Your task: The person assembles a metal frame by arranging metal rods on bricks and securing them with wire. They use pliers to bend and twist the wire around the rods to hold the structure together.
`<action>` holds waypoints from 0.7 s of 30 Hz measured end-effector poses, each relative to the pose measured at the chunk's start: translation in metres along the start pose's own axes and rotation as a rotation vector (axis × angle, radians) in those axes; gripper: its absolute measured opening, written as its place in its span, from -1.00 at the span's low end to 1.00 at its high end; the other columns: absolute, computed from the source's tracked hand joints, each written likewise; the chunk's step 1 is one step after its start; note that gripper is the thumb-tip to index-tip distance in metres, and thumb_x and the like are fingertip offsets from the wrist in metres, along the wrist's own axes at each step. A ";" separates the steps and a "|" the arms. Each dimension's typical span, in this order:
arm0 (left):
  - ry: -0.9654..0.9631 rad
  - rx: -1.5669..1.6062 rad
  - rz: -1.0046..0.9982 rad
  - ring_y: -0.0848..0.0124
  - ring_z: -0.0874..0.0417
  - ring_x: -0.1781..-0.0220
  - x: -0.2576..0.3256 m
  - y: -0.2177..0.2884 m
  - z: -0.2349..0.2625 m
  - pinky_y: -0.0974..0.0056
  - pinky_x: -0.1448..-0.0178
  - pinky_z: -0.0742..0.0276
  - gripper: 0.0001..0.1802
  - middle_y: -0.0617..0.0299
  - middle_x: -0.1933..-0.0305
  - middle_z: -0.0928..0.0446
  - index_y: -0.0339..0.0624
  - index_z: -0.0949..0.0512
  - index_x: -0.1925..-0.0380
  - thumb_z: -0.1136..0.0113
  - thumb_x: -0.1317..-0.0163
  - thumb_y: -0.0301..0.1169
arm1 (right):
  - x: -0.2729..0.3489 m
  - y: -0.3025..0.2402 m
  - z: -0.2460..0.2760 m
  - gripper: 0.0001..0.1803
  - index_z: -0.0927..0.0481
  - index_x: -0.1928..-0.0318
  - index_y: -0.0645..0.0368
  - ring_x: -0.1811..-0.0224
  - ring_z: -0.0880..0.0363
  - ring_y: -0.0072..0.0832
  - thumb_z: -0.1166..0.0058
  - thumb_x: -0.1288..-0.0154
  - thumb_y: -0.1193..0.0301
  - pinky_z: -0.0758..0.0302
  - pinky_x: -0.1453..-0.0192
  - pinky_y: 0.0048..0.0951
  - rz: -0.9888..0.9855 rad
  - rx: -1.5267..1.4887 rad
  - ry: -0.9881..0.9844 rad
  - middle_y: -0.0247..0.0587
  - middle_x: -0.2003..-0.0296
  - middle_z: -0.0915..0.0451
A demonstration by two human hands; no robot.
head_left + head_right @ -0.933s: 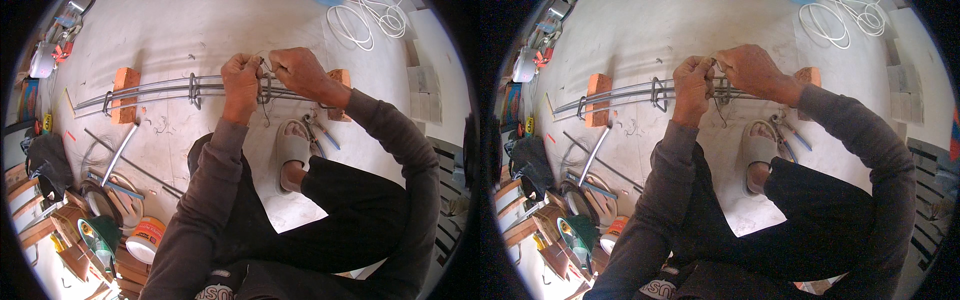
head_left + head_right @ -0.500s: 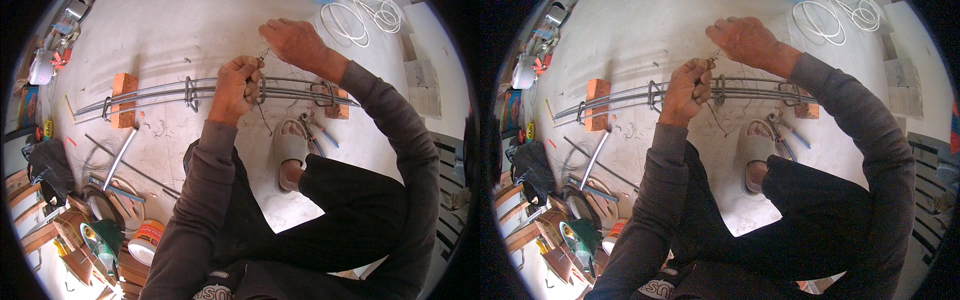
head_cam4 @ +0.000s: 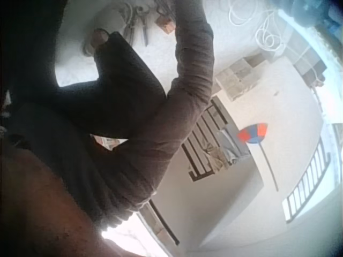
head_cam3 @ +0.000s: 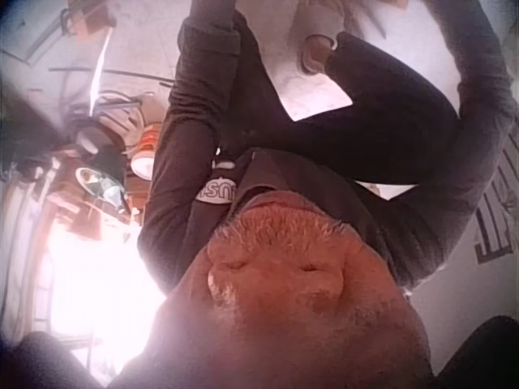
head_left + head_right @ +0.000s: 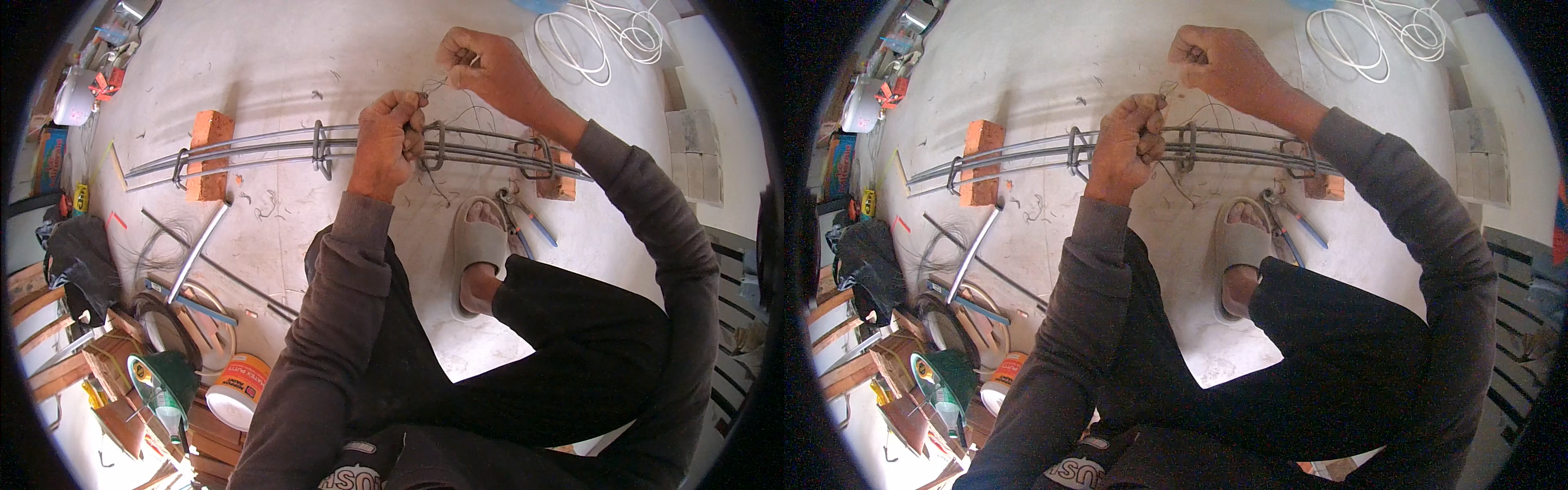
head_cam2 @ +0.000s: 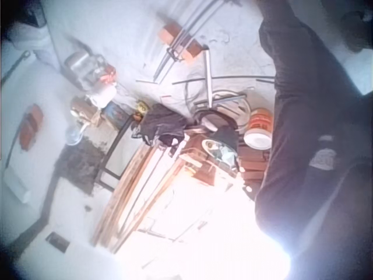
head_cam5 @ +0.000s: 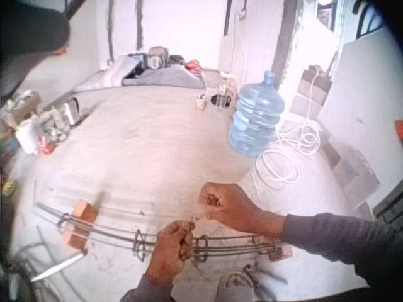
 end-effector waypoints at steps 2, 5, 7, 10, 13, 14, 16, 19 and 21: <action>-0.022 -0.062 -0.002 0.66 -0.15 0.74 0.001 0.004 0.000 0.46 0.65 -0.06 -0.82 0.43 0.58 -0.37 -0.26 -0.52 0.16 -0.08 -0.49 -0.35 | 0.001 0.005 0.002 -0.84 -0.59 0.22 0.22 0.41 -0.53 -0.24 -0.12 -0.14 0.54 -0.50 0.25 -0.35 0.040 -0.101 0.038 -0.12 0.34 -0.62; -0.068 -0.045 0.016 0.67 -0.14 0.74 0.001 0.001 0.002 0.46 0.65 -0.06 -0.80 0.43 0.58 -0.36 -0.25 -0.53 0.15 -0.09 -0.49 -0.32 | 0.002 -0.006 0.004 -0.83 -0.61 0.22 0.20 0.40 -0.63 -0.21 -0.11 -0.14 0.50 -0.51 0.28 -0.17 0.226 -0.007 -0.020 -0.09 0.38 -0.65; -0.092 -0.027 0.006 0.66 -0.14 0.74 0.003 0.006 0.000 0.46 0.65 -0.05 -0.80 0.42 0.59 -0.36 -0.25 -0.53 0.14 -0.09 -0.48 -0.32 | 0.002 -0.013 0.008 -0.80 -0.62 0.19 0.20 0.42 -0.64 -0.30 -0.08 -0.15 0.51 -0.51 0.30 -0.19 0.372 0.120 -0.073 -0.12 0.38 -0.65; -0.092 -0.144 -0.003 0.65 -0.15 0.74 0.010 0.013 -0.008 0.45 0.65 -0.05 -0.81 0.40 0.59 -0.37 -0.25 -0.53 0.16 -0.10 -0.48 -0.33 | -0.008 -0.017 0.017 -0.77 -0.61 0.14 0.24 0.40 -0.64 -0.35 -0.09 -0.19 0.47 -0.52 0.28 -0.21 0.292 0.177 -0.191 -0.14 0.38 -0.66; -0.047 -0.058 -0.037 0.63 -0.15 0.73 0.014 0.020 -0.015 0.45 0.66 -0.04 -0.82 0.39 0.60 -0.37 -0.23 -0.53 0.22 -0.09 -0.48 -0.34 | -0.014 -0.021 0.020 -0.70 -0.60 0.11 0.28 0.39 -0.63 -0.25 -0.16 -0.21 0.35 -0.52 0.27 -0.20 -0.167 -0.357 -0.118 -0.01 0.32 -0.68; -0.028 0.016 -0.053 0.63 -0.15 0.72 0.016 0.021 -0.016 0.45 0.66 -0.04 -0.82 0.38 0.60 -0.38 -0.23 -0.53 0.24 -0.09 -0.48 -0.34 | -0.013 -0.021 0.021 -0.66 -0.60 0.10 0.29 0.37 -0.64 -0.22 -0.19 -0.19 0.31 -0.53 0.25 -0.20 -0.166 -0.320 -0.080 0.03 0.30 -0.68; 0.003 -0.010 -0.191 0.63 -0.15 0.72 0.018 0.029 -0.014 0.44 0.66 -0.05 -0.81 0.38 0.60 -0.37 -0.21 -0.53 0.28 -0.08 -0.49 -0.34 | -0.013 -0.022 0.015 -0.57 -0.60 0.07 0.31 0.34 -0.67 -0.18 -0.24 -0.17 0.24 -0.55 0.23 -0.19 -0.157 -0.248 0.003 0.11 0.26 -0.68; 0.088 -0.108 -0.354 0.63 -0.14 0.72 0.030 0.044 -0.008 0.43 0.65 -0.08 -0.80 0.38 0.61 -0.37 -0.20 -0.53 0.30 -0.07 -0.49 -0.34 | -0.002 -0.046 0.004 -0.54 -0.55 -0.07 0.29 0.23 -0.63 -0.27 -0.24 -0.17 0.35 -0.58 0.14 -0.26 -0.095 0.011 -0.012 -0.02 0.22 -0.65; 0.141 -0.115 -0.414 0.63 -0.14 0.71 0.040 0.052 -0.006 0.42 0.63 -0.12 -0.80 0.38 0.61 -0.36 -0.20 -0.52 0.30 -0.08 -0.50 -0.34 | 0.007 -0.061 -0.002 -0.52 -0.56 -0.09 0.27 0.18 -0.63 -0.15 -0.23 -0.18 0.33 -0.57 0.11 -0.14 0.136 0.199 0.009 0.02 0.21 -0.65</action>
Point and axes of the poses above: each hand's wrist, its own x-axis away from the middle knuckle, its own z-axis out of the back of the hand, y = z × x, the point moved 4 cm from there along -x, towards the middle knuckle
